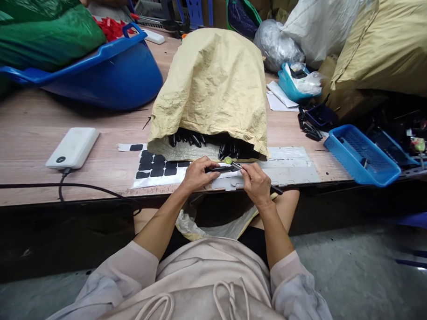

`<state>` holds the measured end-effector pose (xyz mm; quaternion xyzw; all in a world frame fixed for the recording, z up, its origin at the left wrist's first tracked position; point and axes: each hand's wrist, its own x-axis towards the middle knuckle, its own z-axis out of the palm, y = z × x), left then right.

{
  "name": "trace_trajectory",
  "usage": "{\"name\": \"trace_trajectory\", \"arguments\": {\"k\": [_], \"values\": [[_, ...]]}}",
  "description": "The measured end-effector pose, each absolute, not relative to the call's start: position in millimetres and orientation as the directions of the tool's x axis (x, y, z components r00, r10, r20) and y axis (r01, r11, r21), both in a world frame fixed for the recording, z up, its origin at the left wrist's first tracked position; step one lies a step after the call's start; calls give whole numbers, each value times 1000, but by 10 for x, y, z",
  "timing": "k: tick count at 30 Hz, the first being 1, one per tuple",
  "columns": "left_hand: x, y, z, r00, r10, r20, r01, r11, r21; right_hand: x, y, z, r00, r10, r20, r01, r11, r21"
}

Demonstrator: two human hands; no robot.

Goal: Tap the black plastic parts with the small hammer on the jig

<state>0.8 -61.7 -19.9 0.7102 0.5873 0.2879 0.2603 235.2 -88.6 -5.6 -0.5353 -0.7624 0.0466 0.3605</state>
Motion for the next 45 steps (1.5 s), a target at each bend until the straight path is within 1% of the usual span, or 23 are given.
{"name": "trace_trajectory", "arguments": {"k": [5, 12, 19, 30, 33, 37, 41, 43, 45], "values": [[1, -618, -203, 171, 978, 116, 691, -203, 693, 2539, -810, -129, -190, 828, 528, 832, 421, -361], [-11, -625, -218, 175, 975, 138, 695, -222, 684, 2562, -788, -219, -188, 834, 518, 867, 389, -312], [-6, -633, -205, 168, 977, 131, 707, -212, 675, 2531, -792, -258, -189, 822, 537, 895, 370, -251], [-11, -604, -263, 151, 974, 172, 704, -228, 673, 2451, -828, -318, -193, 799, 570, 930, 335, -155], [-44, -652, -192, 241, 953, 186, 672, -302, 677, 2426, -851, -341, -179, 804, 566, 937, 315, -152], [-45, -946, -109, 407, 876, 258, 592, -468, 656, 2407, -882, -367, -189, 792, 580, 944, 310, -116], [70, -1441, -308, 546, 781, 304, 490, -592, 640, 2407, -904, -383, -193, 789, 584, 942, 315, -114], [148, -1645, -534, 591, 762, 265, 481, -596, 643, 2407, -914, -387, -193, 791, 581, 943, 314, -114], [213, -1765, -788, 580, 798, 164, 537, -526, 659, 2400, -928, -387, -196, 793, 577, 944, 312, -109]]}}
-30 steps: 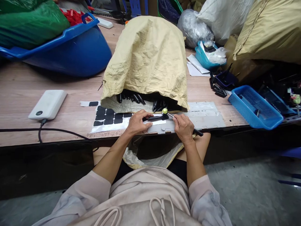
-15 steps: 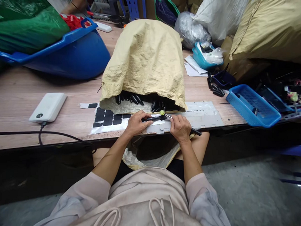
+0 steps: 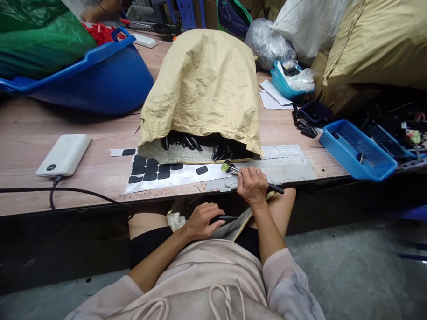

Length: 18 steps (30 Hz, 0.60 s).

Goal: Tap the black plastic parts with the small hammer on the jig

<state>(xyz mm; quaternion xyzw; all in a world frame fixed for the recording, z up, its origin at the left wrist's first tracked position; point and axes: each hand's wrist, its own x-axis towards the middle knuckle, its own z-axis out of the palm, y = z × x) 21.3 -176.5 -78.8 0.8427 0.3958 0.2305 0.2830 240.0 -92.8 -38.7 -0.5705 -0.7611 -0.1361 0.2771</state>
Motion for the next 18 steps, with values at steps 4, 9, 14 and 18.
{"name": "trace_trajectory", "arguments": {"k": [4, 9, 14, 18], "values": [[269, -1781, -1149, 470, 853, -229, 726, -225, 650, 2363, -967, -377, -176, 810, 559, 958, 271, -90], [277, -1720, -1273, 402, 812, -422, 787, -70, 613, 2331, -994, -379, -168, 808, 565, 969, 242, -58], [285, -1777, -1253, 532, 783, -322, 733, -234, 639, 2332, -992, -392, -169, 807, 566, 968, 243, -58], [314, -1767, -923, 645, 752, 139, 539, -576, 615, 2326, -996, -386, -172, 806, 567, 967, 247, -58]]}}
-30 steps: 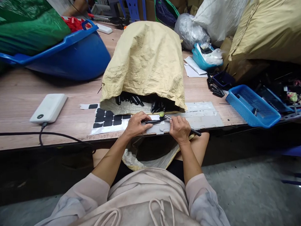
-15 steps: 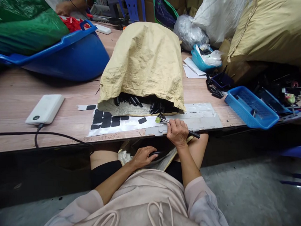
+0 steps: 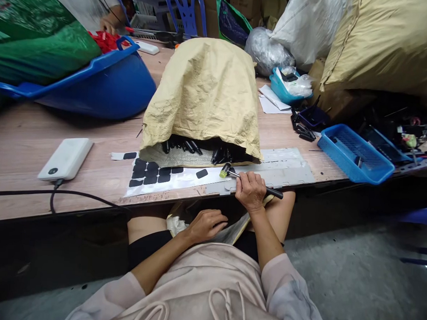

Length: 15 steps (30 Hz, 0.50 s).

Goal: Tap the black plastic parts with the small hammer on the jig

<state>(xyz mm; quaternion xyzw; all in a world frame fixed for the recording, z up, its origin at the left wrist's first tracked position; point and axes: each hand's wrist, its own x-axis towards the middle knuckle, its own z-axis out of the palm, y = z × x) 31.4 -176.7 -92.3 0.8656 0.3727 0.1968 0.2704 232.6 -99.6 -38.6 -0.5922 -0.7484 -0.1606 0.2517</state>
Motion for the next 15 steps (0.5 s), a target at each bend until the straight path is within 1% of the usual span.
{"name": "trace_trajectory", "arguments": {"k": [2, 3, 4, 6, 9, 11, 13, 15], "values": [[297, -1639, -663, 546, 748, 377, 507, -654, 562, 2322, -1001, -381, -173, 804, 569, 967, 248, -57], [272, -1527, -531, 445, 764, 467, 527, -645, 553, 2320, -1003, -379, -172, 805, 567, 967, 247, -58], [233, -1385, -408, 317, 792, 522, 570, -599, 563, 2318, -1005, -376, -169, 807, 566, 968, 245, -60], [125, -1031, -205, 39, 841, 540, 651, -431, 625, 2315, -1008, -373, -164, 810, 563, 969, 240, -63], [-30, -506, -23, -232, 856, 463, 680, -198, 707, 2312, -1009, -370, -156, 816, 557, 970, 234, -70], [-44, -293, 39, -266, 858, 439, 677, -158, 719, 2313, -1010, -373, -156, 816, 556, 969, 236, -75], [40, -219, 72, -215, 879, 426, 679, -179, 712, 2314, -1012, -381, -158, 817, 555, 967, 243, -81], [181, -230, 77, -146, 913, 380, 695, -179, 696, 2314, -1015, -388, -156, 820, 551, 966, 244, -89]]}}
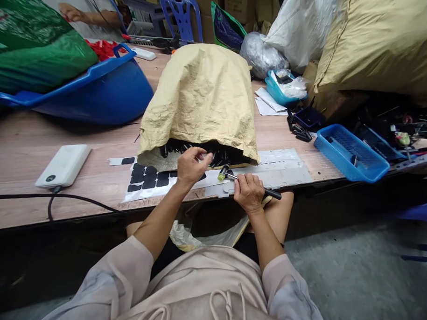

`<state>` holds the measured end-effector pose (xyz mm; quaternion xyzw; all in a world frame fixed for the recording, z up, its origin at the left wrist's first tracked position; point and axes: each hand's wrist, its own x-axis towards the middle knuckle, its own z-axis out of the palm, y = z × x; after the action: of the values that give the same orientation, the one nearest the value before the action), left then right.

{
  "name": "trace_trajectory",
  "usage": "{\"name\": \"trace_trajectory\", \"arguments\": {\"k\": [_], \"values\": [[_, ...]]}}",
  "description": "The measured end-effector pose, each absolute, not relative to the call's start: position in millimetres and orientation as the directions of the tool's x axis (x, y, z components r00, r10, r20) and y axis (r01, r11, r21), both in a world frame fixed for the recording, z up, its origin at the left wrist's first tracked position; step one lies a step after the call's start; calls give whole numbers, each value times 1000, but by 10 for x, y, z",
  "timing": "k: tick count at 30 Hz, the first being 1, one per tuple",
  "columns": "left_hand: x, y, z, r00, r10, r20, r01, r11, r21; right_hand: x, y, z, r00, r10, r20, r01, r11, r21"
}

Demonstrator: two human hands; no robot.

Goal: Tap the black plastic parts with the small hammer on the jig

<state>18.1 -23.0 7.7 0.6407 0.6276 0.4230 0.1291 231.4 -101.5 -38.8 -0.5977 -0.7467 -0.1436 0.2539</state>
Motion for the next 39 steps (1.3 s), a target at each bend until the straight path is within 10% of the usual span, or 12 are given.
{"name": "trace_trajectory", "arguments": {"k": [6, 12, 24, 33, 39], "values": [[335, -210, -38, -114, 988, 101, 716, 12, 698, 2325, -1016, -300, -134, 847, 514, 956, 247, -157], [-41, -360, -128, -55, 963, 265, 689, -155, 708, 2520, -1118, -122, -173, 904, 390, 875, 323, -361], [-222, -902, -244, 250, 920, 301, 747, -381, 545, 2797, -1370, -154, -223, 898, 379, 951, 285, -116], [86, -730, -230, 309, 914, 261, 677, -404, 615, 2528, -1803, -313, 10, 992, 129, 685, 87, -723], [115, -694, -231, 317, 932, 177, 690, -355, 631, 2272, -2098, -464, -7, 990, 142, 581, 119, -805]]}}
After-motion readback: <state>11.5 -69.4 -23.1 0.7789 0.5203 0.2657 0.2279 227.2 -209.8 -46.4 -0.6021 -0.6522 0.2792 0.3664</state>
